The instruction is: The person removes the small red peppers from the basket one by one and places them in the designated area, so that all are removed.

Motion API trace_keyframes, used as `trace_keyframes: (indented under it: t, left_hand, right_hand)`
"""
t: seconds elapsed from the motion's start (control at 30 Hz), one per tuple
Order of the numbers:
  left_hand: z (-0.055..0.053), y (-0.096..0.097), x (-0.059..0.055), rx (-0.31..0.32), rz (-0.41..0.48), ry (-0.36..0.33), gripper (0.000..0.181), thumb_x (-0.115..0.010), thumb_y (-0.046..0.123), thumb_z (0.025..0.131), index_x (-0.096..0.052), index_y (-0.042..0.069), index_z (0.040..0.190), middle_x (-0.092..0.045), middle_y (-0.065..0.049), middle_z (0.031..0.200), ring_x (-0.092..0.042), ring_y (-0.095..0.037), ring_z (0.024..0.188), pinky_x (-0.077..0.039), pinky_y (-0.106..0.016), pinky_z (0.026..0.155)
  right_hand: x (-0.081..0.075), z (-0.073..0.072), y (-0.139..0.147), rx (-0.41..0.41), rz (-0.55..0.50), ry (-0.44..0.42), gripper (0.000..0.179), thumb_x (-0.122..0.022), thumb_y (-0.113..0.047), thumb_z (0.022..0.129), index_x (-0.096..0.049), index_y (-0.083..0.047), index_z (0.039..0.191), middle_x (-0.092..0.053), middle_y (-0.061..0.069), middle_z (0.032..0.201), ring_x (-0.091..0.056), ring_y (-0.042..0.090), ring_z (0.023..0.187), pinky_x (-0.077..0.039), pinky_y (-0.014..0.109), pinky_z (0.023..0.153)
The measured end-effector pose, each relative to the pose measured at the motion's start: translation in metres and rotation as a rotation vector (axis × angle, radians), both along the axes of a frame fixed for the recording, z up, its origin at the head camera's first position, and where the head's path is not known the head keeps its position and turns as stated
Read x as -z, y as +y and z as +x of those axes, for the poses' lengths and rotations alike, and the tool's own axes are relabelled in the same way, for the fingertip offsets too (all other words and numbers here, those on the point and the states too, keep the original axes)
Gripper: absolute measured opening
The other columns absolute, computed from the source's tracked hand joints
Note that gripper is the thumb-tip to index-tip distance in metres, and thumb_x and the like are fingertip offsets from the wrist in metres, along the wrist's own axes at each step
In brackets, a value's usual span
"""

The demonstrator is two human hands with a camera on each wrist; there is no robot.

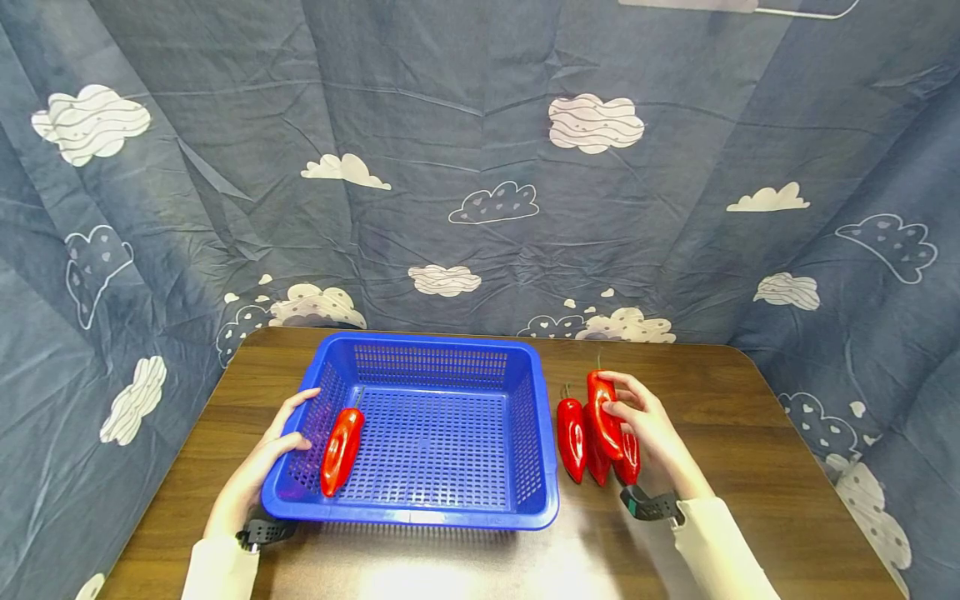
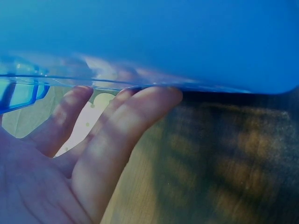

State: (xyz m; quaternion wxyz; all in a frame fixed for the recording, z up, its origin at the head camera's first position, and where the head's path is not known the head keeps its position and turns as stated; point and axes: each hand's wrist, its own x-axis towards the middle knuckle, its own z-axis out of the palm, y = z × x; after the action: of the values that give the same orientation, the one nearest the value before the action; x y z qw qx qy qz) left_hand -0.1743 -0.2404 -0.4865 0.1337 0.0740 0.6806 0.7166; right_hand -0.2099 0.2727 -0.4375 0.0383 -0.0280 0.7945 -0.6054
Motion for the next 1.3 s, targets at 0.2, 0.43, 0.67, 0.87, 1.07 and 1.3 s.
trace_keyframes:
  t: [0.2,0.43,0.67,0.87,1.07,1.3]
  left_hand:
    - [0.000,0.000,0.000,0.000,-0.003,0.000,0.070,-0.037,-0.001,0.080,-0.016,0.023,0.142,-0.016,-0.018,0.136,-0.031,-0.034,0.113,-0.038,-0.043,0.082]
    - [0.000,-0.001,0.002,0.002,-0.003,0.004,0.069,-0.037,-0.001,0.080,-0.016,0.023,0.141,-0.017,-0.019,0.135,-0.032,-0.034,0.112,-0.039,-0.043,0.081]
    - [0.000,-0.001,0.002,-0.001,-0.016,0.005,0.070,-0.037,-0.001,0.080,-0.016,0.024,0.142,-0.017,-0.018,0.136,-0.030,-0.035,0.113,-0.038,-0.043,0.081]
    - [-0.001,-0.001,0.001,-0.005,-0.008,-0.006,0.069,-0.037,0.000,0.081,-0.016,0.025,0.142,-0.016,-0.017,0.136,-0.029,-0.036,0.114,-0.039,-0.043,0.081]
    - [-0.001,0.000,0.001,-0.004,-0.005,-0.008,0.069,-0.037,0.000,0.080,-0.016,0.024,0.141,-0.016,-0.018,0.136,-0.029,-0.037,0.114,-0.039,-0.044,0.081]
    - [-0.001,-0.001,0.002,0.000,-0.004,0.000,0.070,-0.037,0.000,0.079,-0.016,0.024,0.141,-0.016,-0.017,0.136,-0.029,-0.036,0.113,-0.039,-0.043,0.081]
  right_hand:
    - [0.003,0.002,0.006,0.015,-0.022,-0.008,0.044,-0.052,-0.003,0.086,-0.041,-0.002,0.128,-0.043,0.027,0.116,-0.055,0.012,0.084,-0.048,0.032,0.065]
    - [0.005,0.004,0.011,0.019,-0.016,0.021,0.043,-0.051,-0.004,0.086,-0.040,-0.001,0.128,-0.044,0.027,0.115,-0.056,0.011,0.083,-0.049,0.032,0.064]
    - [0.011,0.002,0.017,0.039,-0.033,0.028,0.042,-0.050,0.001,0.085,-0.041,0.002,0.126,-0.045,0.025,0.111,-0.057,0.010,0.081,-0.049,0.032,0.064]
    - [0.016,0.003,0.024,0.071,0.016,0.051,0.041,-0.049,0.000,0.086,-0.043,-0.001,0.126,-0.046,0.022,0.111,-0.057,0.008,0.080,-0.049,0.029,0.063]
    - [0.019,0.005,0.034,0.083,0.018,0.046,0.041,-0.049,-0.003,0.087,-0.042,-0.002,0.127,-0.046,0.019,0.110,-0.056,0.007,0.081,-0.049,0.028,0.063]
    - [0.021,0.006,0.043,0.102,-0.003,0.049,0.042,-0.050,-0.003,0.087,-0.042,-0.001,0.128,-0.050,0.012,0.106,-0.057,0.006,0.081,-0.049,0.027,0.063]
